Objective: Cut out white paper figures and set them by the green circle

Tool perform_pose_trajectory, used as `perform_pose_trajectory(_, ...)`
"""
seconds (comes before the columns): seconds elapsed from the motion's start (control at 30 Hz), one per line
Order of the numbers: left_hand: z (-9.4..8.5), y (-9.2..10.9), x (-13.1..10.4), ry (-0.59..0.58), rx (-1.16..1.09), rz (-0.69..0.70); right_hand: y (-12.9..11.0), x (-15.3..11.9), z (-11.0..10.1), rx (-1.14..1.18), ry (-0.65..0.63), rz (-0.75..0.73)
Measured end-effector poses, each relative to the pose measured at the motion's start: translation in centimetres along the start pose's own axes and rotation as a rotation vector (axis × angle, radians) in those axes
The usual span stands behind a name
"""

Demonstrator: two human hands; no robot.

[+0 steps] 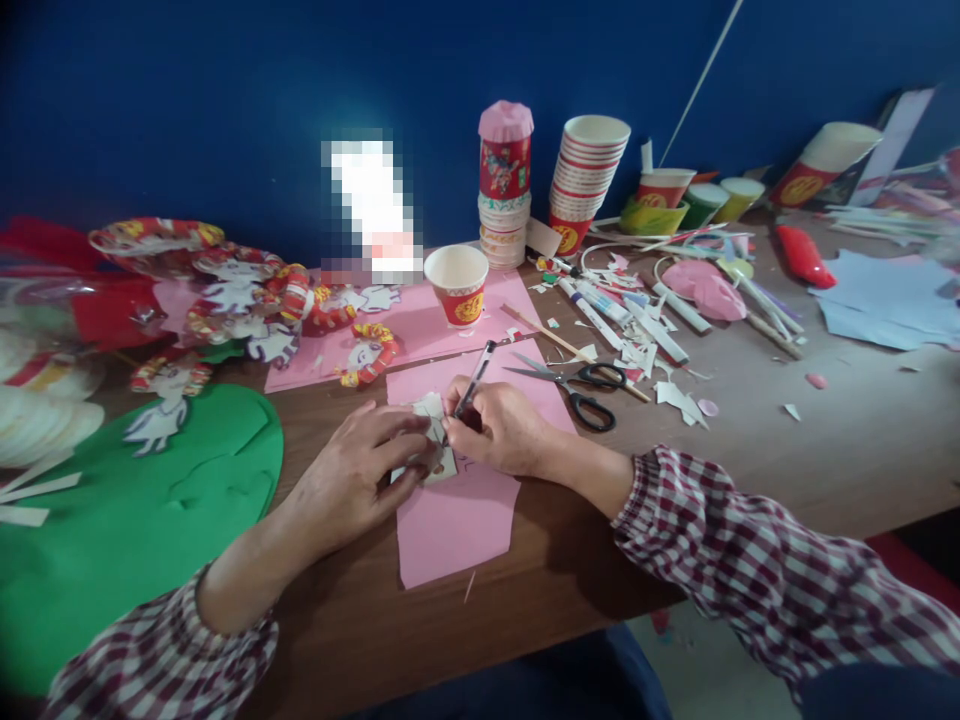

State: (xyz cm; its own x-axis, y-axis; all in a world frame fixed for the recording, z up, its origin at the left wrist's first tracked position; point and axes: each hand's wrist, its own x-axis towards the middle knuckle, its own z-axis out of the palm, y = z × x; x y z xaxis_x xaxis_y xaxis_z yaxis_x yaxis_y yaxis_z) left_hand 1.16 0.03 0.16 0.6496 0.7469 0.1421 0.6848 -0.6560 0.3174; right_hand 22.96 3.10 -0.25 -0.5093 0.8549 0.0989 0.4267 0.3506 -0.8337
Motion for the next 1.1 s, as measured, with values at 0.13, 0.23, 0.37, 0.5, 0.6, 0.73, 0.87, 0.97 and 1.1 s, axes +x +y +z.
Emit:
perform_pose_trajectory(0.13,0.09,-0.09,-0.04,0.0,0.006,0.008,-0.02,0.05,-0.05,-0.03,-0.009,-0.012)
perform_pose_trajectory(0.23,0.12,-0.11,-0.03,0.0,0.006,0.012,-0.05,0.07,-0.11,-0.039,-0.012,-0.025)
perform_pose_trajectory(0.37,0.06,-0.06,0.02,0.003,0.004,0.02,-0.04,0.05,-0.14,-0.038,-0.012,-0.044)
perform_pose_trajectory(0.5,-0.02,-0.01,0.02,-0.001,0.002,0.014,0.02,0.04,-0.12,-0.04,-0.01,-0.04)
perform_pose_trajectory(0.6,-0.03,-0.03,0.01,0.001,-0.002,0.017,0.02,0.05,-0.14,-0.043,-0.012,-0.038)
perform_pose_trajectory(0.73,0.05,-0.1,0.01,0.005,0.006,0.02,0.05,0.07,-0.2,-0.062,-0.014,-0.045)
perform_pose_trajectory(0.87,0.09,-0.14,-0.02,0.0,0.004,0.019,0.09,0.09,-0.23,-0.086,-0.015,-0.059)
perform_pose_trajectory(0.97,0.12,-0.12,-0.06,0.001,0.001,0.02,0.18,0.1,-0.19,-0.102,-0.007,-0.062)
perform_pose_trajectory(1.1,0.17,-0.06,-0.1,-0.006,0.022,0.019,0.34,0.1,-0.09,-0.1,-0.007,-0.065)
